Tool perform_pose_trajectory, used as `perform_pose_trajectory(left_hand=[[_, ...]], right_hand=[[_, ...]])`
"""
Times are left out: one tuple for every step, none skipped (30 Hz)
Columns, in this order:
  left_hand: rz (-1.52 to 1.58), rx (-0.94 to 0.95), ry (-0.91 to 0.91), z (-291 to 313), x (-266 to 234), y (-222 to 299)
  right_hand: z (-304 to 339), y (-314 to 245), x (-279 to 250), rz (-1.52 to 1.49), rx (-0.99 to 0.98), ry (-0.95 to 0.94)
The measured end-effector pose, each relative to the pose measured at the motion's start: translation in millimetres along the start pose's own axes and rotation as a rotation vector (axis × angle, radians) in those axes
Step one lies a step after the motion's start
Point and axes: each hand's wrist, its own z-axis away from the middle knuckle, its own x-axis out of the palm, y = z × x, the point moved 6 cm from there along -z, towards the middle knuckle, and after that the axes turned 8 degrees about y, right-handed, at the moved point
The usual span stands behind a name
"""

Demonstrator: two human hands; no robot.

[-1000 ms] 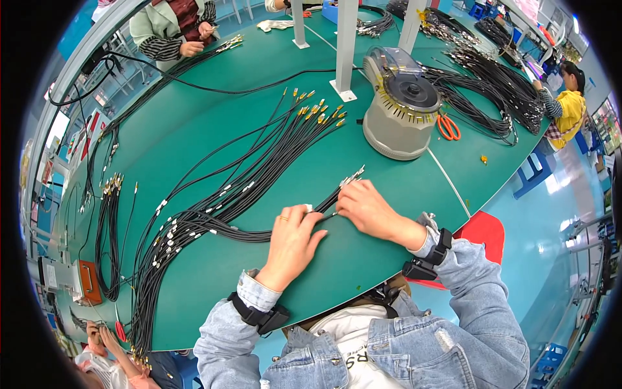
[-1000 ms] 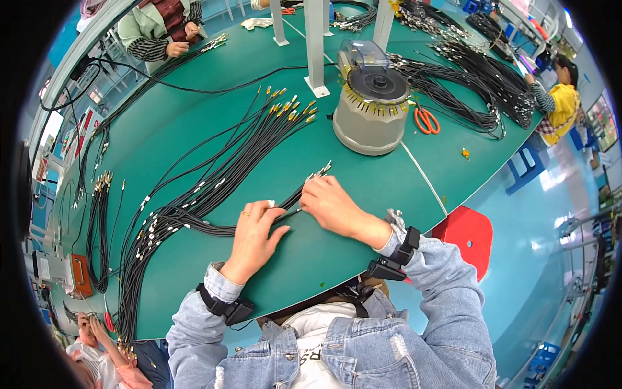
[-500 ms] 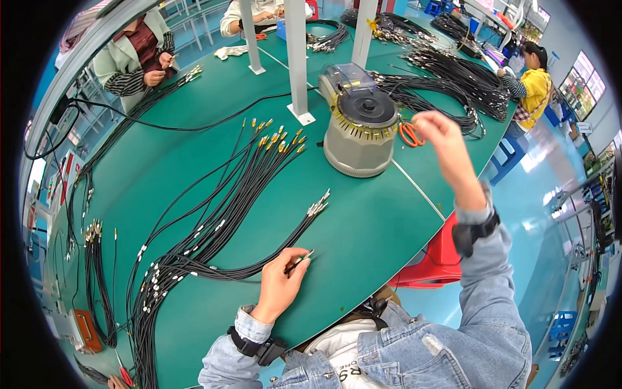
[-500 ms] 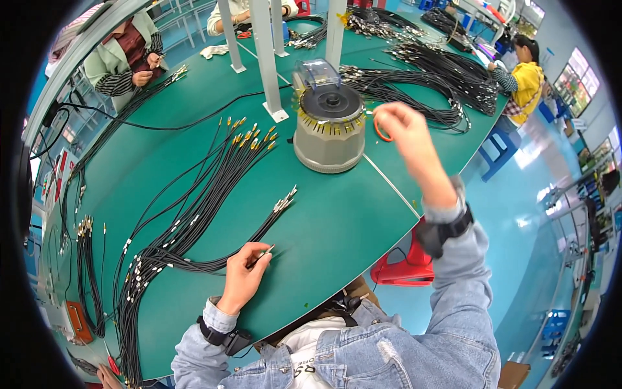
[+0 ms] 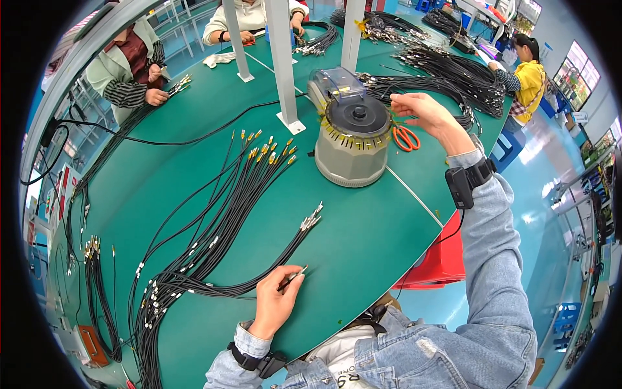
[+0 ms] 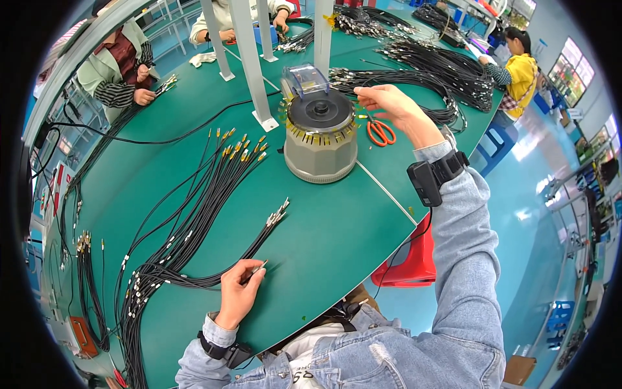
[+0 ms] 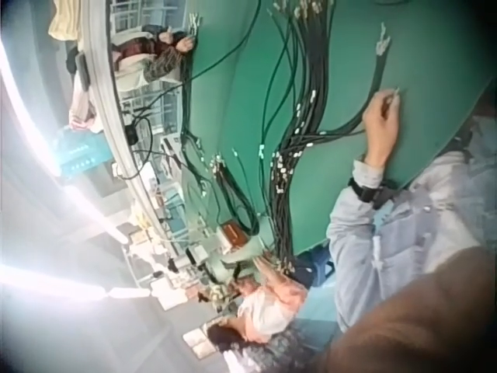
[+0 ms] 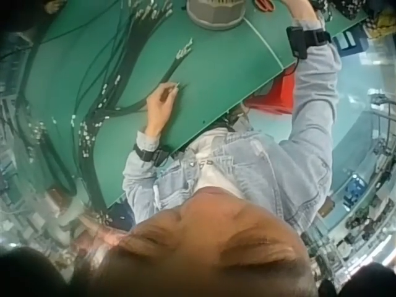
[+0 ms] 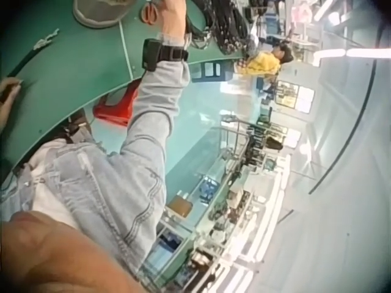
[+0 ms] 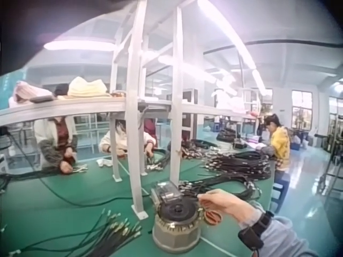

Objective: The person organizes a bundle of wires by hand, then picks up a dispenser and places it on the table. They then take a component from the dispenser and apply it to the end of a wire.

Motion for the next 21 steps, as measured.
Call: perform_pose_trajectory(left_hand=[[0.008,0.0,0.003,0,0,0],[0.01,0.0,0.0,-1,1,0],[0.01,-0.002,-0.004,-1,0,1],[0.009,-0.004,-0.008,-1,0,1],[0.009,-0.006,-0.011,-1,-1,2],[0.009,-0.006,-0.012,-1,-1,2],[0.023,-0.01,-0.014,-1,-1,2],[0.038,-0.016,-0.016,0,0,1],[0.052,-0.022,-0.017,0,0,1],[0.053,-0.024,-0.015,1,0,0],[0.056,-0.026,-0.02,1,0,-1],[0.06,-0.029,-0.025,1,1,-1],[0.063,-0.032,-0.028,0,1,-1],[0.063,-0.033,-0.027,0,0,-2],[0.057,-0.03,-0.029,1,0,-2],[0.052,-0.026,-0.032,1,-1,-2],[0.047,-0.023,-0.035,1,-1,-2],[0.047,-0.023,-0.034,1,-1,-2],[0.056,-0.023,-0.029,1,-1,-3],[0.065,-0.023,-0.025,1,0,-3],[0.073,-0.023,-0.021,1,-1,-3]], right_hand=[[1,-2,-2,0.016,-0.024,0.028],[0,-1,-1,0.017,-0.022,0.03],[-1,-1,3,0.024,-0.013,-0.006],[-2,0,6,0.031,-0.005,-0.043],[-2,0,8,0.038,0.003,-0.079],[-3,-1,8,0.038,0.003,-0.079],[-3,-2,8,0.036,0.004,-0.099],[-4,-3,9,0.036,0.006,-0.121],[-4,-4,10,0.035,0.007,-0.143],[-4,-4,9,0.037,0.008,-0.144],[-5,-5,8,0.058,0.003,-0.141],[-5,-5,7,0.079,-0.002,-0.137],[-4,-6,7,0.099,-0.007,-0.135],[-3,-7,8,0.099,-0.007,-0.137],[-3,-8,8,0.114,-0.006,-0.113],[-3,-9,7,0.128,-0.004,-0.09],[-3,-9,6,0.142,-0.003,-0.066],[-2,-11,7,0.143,-0.004,-0.067],[-1,-12,6,0.161,0.0,-0.045],[-1,-13,5,0.178,0.003,-0.024],[0,-13,4,0.196,0.006,-0.002]])
